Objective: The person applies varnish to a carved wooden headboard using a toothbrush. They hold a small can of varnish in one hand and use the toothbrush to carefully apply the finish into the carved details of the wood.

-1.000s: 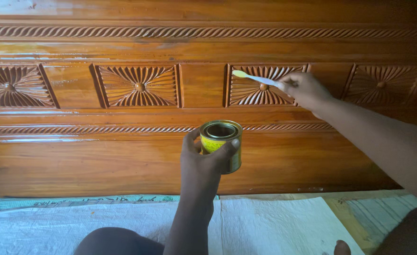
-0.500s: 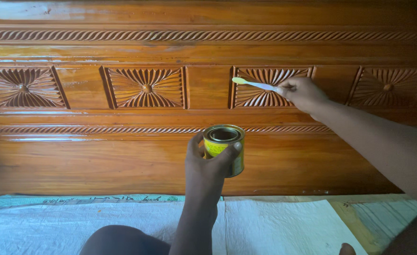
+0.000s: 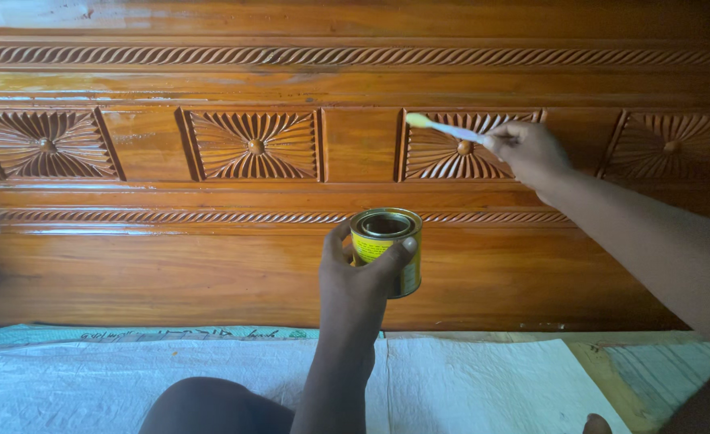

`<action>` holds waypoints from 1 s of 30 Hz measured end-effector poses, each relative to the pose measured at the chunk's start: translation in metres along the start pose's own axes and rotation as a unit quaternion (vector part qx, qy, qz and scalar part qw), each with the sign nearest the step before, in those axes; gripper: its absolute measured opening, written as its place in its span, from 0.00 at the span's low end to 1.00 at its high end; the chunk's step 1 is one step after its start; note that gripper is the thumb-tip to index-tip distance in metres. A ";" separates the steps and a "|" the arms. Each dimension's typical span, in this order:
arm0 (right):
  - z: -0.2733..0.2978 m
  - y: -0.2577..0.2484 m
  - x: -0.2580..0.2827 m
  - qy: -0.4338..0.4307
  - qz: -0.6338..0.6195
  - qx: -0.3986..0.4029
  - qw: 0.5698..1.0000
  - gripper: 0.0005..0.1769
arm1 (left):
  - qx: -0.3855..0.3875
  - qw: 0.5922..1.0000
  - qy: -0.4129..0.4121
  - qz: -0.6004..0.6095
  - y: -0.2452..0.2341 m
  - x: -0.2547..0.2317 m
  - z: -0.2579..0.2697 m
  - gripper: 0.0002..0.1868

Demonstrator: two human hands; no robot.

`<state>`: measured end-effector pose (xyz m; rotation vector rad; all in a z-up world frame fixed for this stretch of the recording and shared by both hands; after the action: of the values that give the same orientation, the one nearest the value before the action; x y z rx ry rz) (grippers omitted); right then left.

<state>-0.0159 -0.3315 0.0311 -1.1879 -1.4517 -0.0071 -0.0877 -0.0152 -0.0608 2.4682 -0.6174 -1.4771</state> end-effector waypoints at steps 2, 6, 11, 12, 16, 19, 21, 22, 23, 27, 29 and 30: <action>-0.004 -0.002 0.000 -0.045 -0.019 -0.009 0.999 0.12 | 0.003 1.000 0.013 0.003 0.000 0.000 -0.001 0.45; -0.009 -0.009 -0.021 -0.039 -0.009 -0.014 0.999 0.12 | -0.007 1.000 0.003 -0.003 -0.002 0.000 -0.001 0.46; -0.008 -0.005 -0.021 -0.044 -0.029 -0.015 0.999 0.12 | -0.008 1.000 -0.004 -0.007 -0.002 0.000 0.000 0.46; -0.007 -0.004 -0.016 -0.045 -0.032 -0.018 0.998 0.12 | -0.007 1.000 -0.003 -0.007 -0.002 0.000 0.000 0.46; -0.005 -0.001 -0.001 -0.052 -0.032 -0.024 0.998 0.12 | 0.003 1.000 0.015 0.009 -0.001 0.002 0.000 0.44; -0.005 -0.004 -0.012 -0.046 0.000 -0.038 0.998 0.12 | 0.002 1.000 0.012 0.005 0.000 0.005 -0.001 0.44; -0.002 -0.010 -0.035 -0.037 0.029 -0.061 0.997 0.11 | -0.001 1.000 0.006 0.000 -0.001 0.004 -0.002 0.45; 0.001 -0.012 -0.047 -0.026 0.007 -0.052 0.998 0.11 | -0.001 1.000 0.006 0.004 -0.002 0.004 -0.002 0.46; 0.005 -0.013 -0.059 -0.015 -0.015 -0.043 0.999 0.11 | -0.001 1.000 0.006 0.007 -0.003 0.003 -0.002 0.47; 0.007 -0.013 -0.066 -0.030 -0.043 -0.046 0.998 0.11 | -0.002 1.000 -0.008 -0.007 -0.006 0.000 0.000 0.47; 0.001 -0.012 -0.052 -0.017 -0.033 -0.052 0.998 0.11 | -0.005 1.000 -0.010 -0.026 -0.005 -0.001 0.000 0.46; -0.003 -0.012 -0.042 -0.013 -0.028 -0.054 0.998 0.11 | -0.006 1.000 -0.008 -0.022 -0.005 -0.001 0.000 0.45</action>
<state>-0.0305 -0.3659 0.0077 -1.2388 -1.5221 -0.1105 -0.0866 -0.0104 -0.0616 2.4781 -0.5595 -1.5134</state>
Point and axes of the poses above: each hand's wrist, its own z-axis away from the middle knuckle, its own y-axis out of the palm, x = y × z, the point moved 2 cm from there along -z, towards the middle knuckle, and after that the axes turned 14 degrees about y, right-handed, at the moved point
